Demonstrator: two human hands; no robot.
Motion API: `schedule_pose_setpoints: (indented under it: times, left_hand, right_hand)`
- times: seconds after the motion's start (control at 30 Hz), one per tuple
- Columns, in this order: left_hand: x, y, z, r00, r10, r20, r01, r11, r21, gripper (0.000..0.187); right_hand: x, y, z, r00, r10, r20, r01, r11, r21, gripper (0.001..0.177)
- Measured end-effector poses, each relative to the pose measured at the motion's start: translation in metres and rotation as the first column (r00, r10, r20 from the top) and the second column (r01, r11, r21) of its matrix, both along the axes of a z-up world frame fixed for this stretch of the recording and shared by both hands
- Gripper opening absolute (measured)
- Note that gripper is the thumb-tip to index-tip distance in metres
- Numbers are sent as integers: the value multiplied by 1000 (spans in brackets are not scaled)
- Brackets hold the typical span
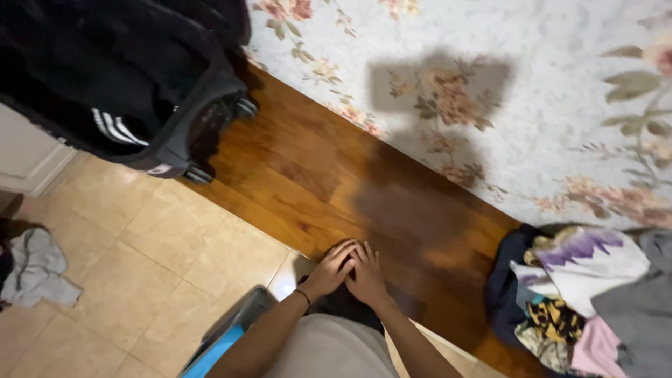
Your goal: The person takes clothes out of a suitcase and folds them on a wooden surface by hand, adding them one at a time to a stack.
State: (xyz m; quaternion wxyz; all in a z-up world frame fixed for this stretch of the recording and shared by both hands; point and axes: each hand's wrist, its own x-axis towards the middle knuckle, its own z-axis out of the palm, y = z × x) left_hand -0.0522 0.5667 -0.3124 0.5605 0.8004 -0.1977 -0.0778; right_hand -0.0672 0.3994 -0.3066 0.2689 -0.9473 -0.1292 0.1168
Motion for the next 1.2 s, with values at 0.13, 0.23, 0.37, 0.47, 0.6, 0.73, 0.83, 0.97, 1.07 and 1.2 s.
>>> schedule_pose_setpoints:
  times: [0.13, 0.23, 0.37, 0.47, 0.6, 0.73, 0.83, 0.97, 1.07, 1.2]
  left_hand:
    - [14, 13, -4, 1000, 7, -18, -7, 1000, 10, 48]
    - [28, 17, -3, 996, 78, 41, -80, 996, 46, 46]
    - [45, 23, 6, 990, 139, 19, -140, 989, 54, 42]
    - [50, 25, 4, 978, 207, -1, -207, 978, 11, 42]
    - [55, 31, -3, 961, 248, -121, -255, 965, -54, 43]
    - [70, 56, -9, 949, 237, -207, -247, 969, -26, 47]
    - [85, 82, -7, 951, 219, -220, -222, 975, 11, 49]
    - [111, 146, 17, 962, 212, -174, -190, 973, 131, 47]
    - [134, 197, 49, 977, 213, -13, -202, 944, 261, 45]
    - [162, 265, 109, 993, 36, 111, -59, 977, 207, 50]
  right_hand:
    - [25, 11, 3, 986, 53, -158, -70, 993, -100, 80]
    - [46, 14, -4, 981, 90, -171, -105, 991, -81, 80]
    - [67, 12, -24, 987, 128, -101, -129, 992, -2, 75]
    - [76, 14, -35, 982, 189, -5, -188, 979, 78, 69]
    - [91, 30, -26, 970, 229, 87, -240, 959, 151, 65]
    - [107, 63, 0, 975, 208, 75, -220, 953, 208, 51]
    - [125, 99, 14, 989, 150, -4, -148, 981, 124, 50]
    - [143, 158, 18, 995, 75, -66, -48, 939, 339, 39]
    - [162, 209, 16, 979, 27, -203, 73, 882, 466, 34]
    - [182, 269, 45, 984, -42, -171, 135, 802, 582, 32]
